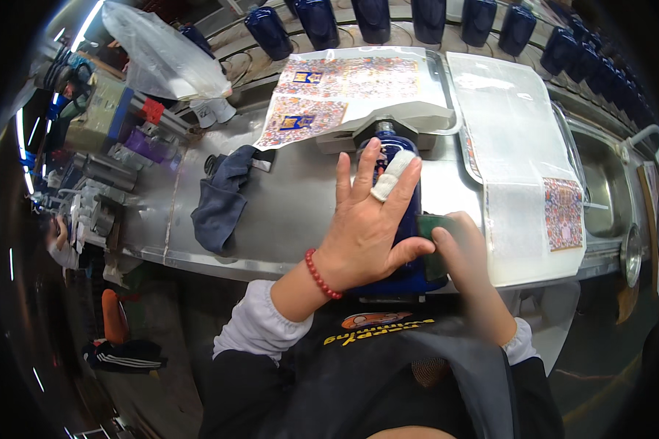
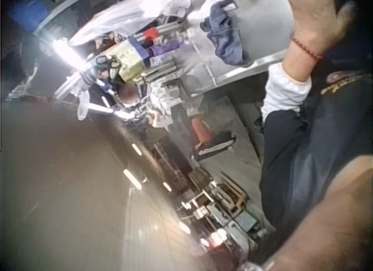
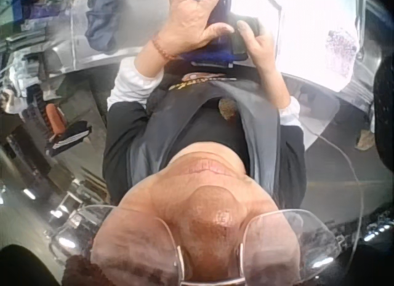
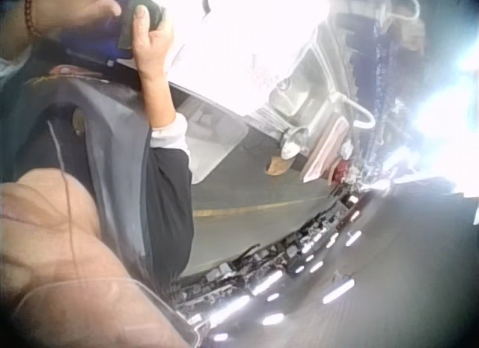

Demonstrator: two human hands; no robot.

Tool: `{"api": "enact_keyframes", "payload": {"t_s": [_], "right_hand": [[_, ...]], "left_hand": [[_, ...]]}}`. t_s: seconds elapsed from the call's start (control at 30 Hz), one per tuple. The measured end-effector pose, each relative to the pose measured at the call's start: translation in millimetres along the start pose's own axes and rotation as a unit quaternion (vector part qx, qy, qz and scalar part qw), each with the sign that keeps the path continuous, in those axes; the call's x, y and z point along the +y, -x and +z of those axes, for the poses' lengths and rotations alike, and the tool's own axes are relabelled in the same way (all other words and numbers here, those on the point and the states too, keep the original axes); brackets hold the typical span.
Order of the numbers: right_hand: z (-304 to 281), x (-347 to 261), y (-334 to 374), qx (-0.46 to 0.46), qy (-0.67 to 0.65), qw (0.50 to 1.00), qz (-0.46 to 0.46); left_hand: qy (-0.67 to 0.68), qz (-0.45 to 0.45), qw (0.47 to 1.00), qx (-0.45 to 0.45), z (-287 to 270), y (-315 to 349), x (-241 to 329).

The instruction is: The person applies decorative stickers to a blue ceramic bottle, smoothing each sticker with a green tool and fingers. They rotate the bottle to cover different sides and occasionally dip the tool in water before continuing.

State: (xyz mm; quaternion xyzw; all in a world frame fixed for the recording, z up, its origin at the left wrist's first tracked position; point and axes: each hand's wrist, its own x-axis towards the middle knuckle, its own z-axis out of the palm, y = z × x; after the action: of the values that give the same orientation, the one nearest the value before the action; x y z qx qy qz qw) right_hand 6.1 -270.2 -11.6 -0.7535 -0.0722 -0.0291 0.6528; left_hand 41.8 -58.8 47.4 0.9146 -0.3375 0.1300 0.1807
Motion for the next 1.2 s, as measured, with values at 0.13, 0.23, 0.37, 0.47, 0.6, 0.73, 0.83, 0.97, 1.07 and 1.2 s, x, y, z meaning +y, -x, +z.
{"api": "enact_keyframes", "payload": {"t_s": [0.13,0.23,0.37,0.47,0.6,0.73,0.83,0.97,1.07,1.2], "right_hand": [[-3.2,-5.4,1.1,-0.01,-0.024,0.998,0.058],[-8.1,-6.6,1.7,-0.02,-0.065,0.997,0.022],[-64.1,-0.4,-2.1,-0.014,0.016,0.991,-0.133],[-163.3,14.4,-10.2,0.074,0.225,0.956,-0.173],[-315.6,57.3,-25.4,0.196,0.445,0.863,0.14],[-419.9,112.3,-36.2,0.242,0.309,0.851,0.348],[-477.9,156.8,-52.9,0.205,0.339,0.829,0.394],[-514.3,206.8,-72.9,0.288,0.287,0.78,0.476],[-510.0,199.4,-66.1,0.263,0.187,0.787,0.526],[-477.0,127.6,-49.1,0.06,-0.094,0.963,0.246]], "left_hand": [[0.041,-0.017,0.998,-0.053,-2.3,29.6,29.0],[-0.07,-0.014,0.997,-0.021,13.3,34.9,36.5],[-0.086,-0.016,0.996,0.012,20.4,44.8,25.8],[-0.011,-0.032,0.995,0.091,30.3,57.5,16.4],[0.082,-0.069,0.987,0.116,47.1,71.2,9.9],[0.109,-0.09,0.985,0.101,46.3,77.4,10.9],[0.097,-0.101,0.985,0.098,47.6,76.9,15.9],[0.077,-0.13,0.983,0.104,54.3,77.2,21.7],[0.064,-0.134,0.982,0.117,58.0,77.9,22.2],[0.076,-0.136,0.982,0.109,58.6,78.2,21.4]]}}
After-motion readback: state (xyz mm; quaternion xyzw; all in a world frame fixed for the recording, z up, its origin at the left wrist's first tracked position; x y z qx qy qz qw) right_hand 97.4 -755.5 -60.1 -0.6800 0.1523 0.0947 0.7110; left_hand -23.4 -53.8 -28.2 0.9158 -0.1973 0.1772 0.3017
